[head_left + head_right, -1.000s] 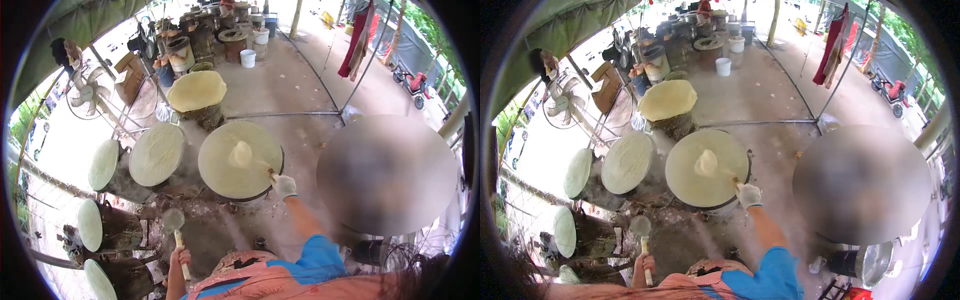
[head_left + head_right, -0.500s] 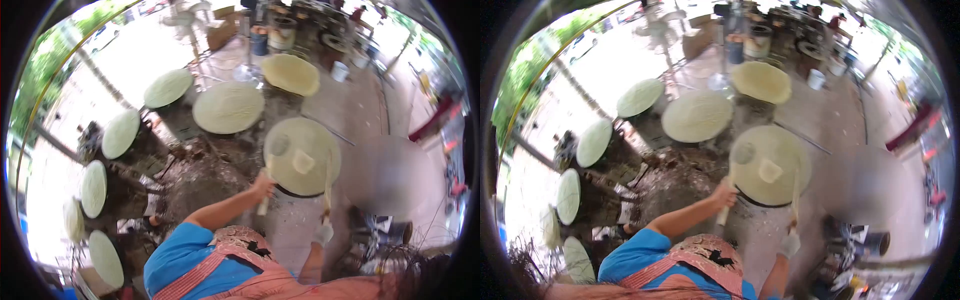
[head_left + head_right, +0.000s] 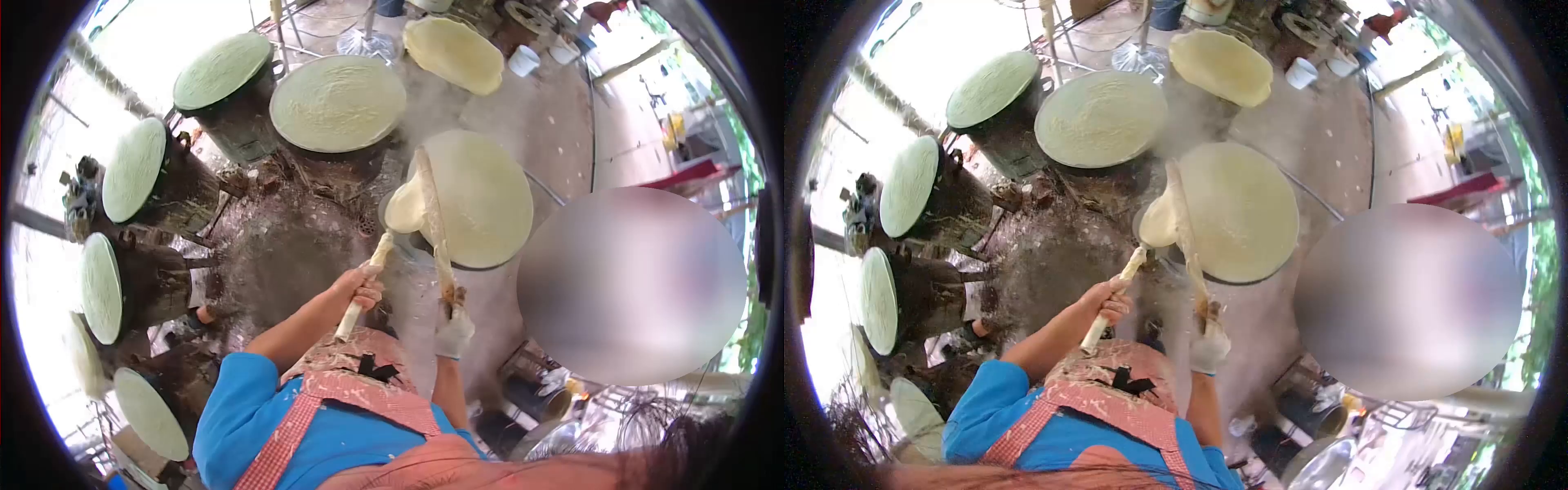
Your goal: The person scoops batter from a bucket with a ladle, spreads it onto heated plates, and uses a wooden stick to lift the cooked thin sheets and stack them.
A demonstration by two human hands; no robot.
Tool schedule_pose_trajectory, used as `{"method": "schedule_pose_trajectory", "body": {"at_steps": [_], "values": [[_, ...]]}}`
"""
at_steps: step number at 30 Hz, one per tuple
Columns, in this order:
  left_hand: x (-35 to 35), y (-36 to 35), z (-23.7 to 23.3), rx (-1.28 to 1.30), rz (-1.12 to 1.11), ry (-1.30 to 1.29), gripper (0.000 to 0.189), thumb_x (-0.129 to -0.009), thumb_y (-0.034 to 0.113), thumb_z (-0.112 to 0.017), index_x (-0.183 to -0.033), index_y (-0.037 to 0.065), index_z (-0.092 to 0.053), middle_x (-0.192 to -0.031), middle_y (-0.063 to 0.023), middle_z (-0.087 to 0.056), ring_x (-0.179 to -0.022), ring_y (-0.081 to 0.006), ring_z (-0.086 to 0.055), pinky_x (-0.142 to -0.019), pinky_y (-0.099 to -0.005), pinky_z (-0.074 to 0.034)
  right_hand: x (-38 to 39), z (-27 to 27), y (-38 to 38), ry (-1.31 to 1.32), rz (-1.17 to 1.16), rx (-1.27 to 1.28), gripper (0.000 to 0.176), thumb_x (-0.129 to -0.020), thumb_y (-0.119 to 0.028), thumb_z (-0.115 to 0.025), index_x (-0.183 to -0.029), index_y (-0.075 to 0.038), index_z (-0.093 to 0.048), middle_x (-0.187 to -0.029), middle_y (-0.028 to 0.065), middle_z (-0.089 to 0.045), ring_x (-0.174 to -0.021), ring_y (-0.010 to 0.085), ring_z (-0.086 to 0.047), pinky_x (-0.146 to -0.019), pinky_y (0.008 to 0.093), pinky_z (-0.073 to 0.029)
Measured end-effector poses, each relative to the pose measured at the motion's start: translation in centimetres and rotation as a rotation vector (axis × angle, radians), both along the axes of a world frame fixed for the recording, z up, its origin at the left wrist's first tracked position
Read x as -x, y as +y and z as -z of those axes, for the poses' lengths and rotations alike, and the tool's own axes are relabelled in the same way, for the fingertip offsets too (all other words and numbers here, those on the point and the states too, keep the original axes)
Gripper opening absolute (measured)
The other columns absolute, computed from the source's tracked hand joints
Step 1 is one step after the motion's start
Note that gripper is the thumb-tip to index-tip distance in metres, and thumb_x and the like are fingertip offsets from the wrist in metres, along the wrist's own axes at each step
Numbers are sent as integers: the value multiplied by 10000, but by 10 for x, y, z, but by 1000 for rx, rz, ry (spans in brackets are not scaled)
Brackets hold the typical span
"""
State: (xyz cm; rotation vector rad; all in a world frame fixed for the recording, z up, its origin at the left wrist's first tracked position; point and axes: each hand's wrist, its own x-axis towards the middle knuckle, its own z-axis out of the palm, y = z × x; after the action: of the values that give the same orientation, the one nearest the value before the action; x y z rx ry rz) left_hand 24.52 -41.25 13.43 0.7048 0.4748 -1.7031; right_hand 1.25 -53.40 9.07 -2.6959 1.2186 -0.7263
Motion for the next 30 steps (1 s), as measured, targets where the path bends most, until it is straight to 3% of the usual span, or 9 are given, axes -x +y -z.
{"method": "schedule_pose_trajectory", "body": {"at_steps": [3, 8, 9, 11, 13, 16, 17, 26, 30], "values": [[-21, 18, -1, 45, -229, 325, 70, -902, 274, -457, -926, 210, -477, -550, 40, -274, -363, -23, -261, -258, -156, -224, -36, -4, -4, -90, -60, -99, 330, -746, -177, -636, -1039, -32, -594, -743, 187, -605, -640, 345, -587, -591, 422, -460], [-37, 61, 15, 299, -448, 554, 314, -907, 260, -443, -629, 145, -352, -489, 63, -302, -326, -12, -275, -239, -163, -204, -93, 8, -17, -79, -435, -390, 443, -773, -245, -605, -1131, 8, -541, -988, 209, -607, -846, 332, -606, -766, 386, -469], [-35, 74, 10, 338, -563, 487, 226, -900, 238, -463, -703, 142, -405, -492, 66, -299, -319, -18, -273, -240, -168, -203, -114, 7, -14, -100, -449, -514, 443, -776, -264, -606, -1112, 18, -550, -994, 220, -604, -887, 332, -594, -772, 380, -456], [-21, 96, 7, 123, -641, -113, 69, -890, 230, -492, -885, 178, -447, -503, 56, -298, -321, -20, -261, -249, -169, -207, -142, 7, -22, 41, -435, -645, 428, -791, -256, -586, -1096, 41, -547, -983, 225, -606, -888, 337, -589, -759, 375, -454], [-1, 136, -1, 81, -703, -441, 168, -885, 239, -507, -1020, 234, -407, -515, 49, -292, -332, -18, -240, -255, -166, -201, -183, 9, -20, -39, -515, -658, 412, -802, -247, -574, -1081, 55, -548, -935, 220, -618, -850, 337, -591, -742, 372, -451], [24, 193, -8, 91, -876, -305, 233, -876, 244, -529, -1062, 260, -390, -520, 46, -286, -340, -19, -231, -264, -163, -213, -242, -43, 30, 20, -702, -811, 378, -807, -231, -564, -1053, 56, -561, -892, 207, -627, -806, 321, -593, -719, 362, -448], [34, 208, 5, 93, -910, -308, 233, -876, 244, -529, -1062, 260, -390, -520, 46, -286, -340, -19, -231, -264, -163, -213, -270, 0, 23, 57, -885, -702, 349, -804, -226, -561, -1025, 43, -580, -844, 186, -635, -737, 294, -592, -685, 360, -445], [121, 351, 89, -63, -1502, 110, 197, -840, 141, -554, -886, 211, -376, -514, 28, -291, -361, -26, -262, -287, -162, -210, -350, 19, 234, 396, -1293, -545, 525, -666, -431, -675, -1060, -96, -584, -908, 191, -626, -854, 341, -600, -738, 405, -460], [131, 381, 44, 10, -1676, 279, 218, -851, 143, -520, -979, 277, -406, -544, 26, -285, -380, -26, -277, -288, -146, -235, -411, 38, 320, 447, -1641, -135, 329, -701, -382, -620, -886, -111, -607, -725, 162, -620, -701, 331, -606, -625, 425, -469]]}}
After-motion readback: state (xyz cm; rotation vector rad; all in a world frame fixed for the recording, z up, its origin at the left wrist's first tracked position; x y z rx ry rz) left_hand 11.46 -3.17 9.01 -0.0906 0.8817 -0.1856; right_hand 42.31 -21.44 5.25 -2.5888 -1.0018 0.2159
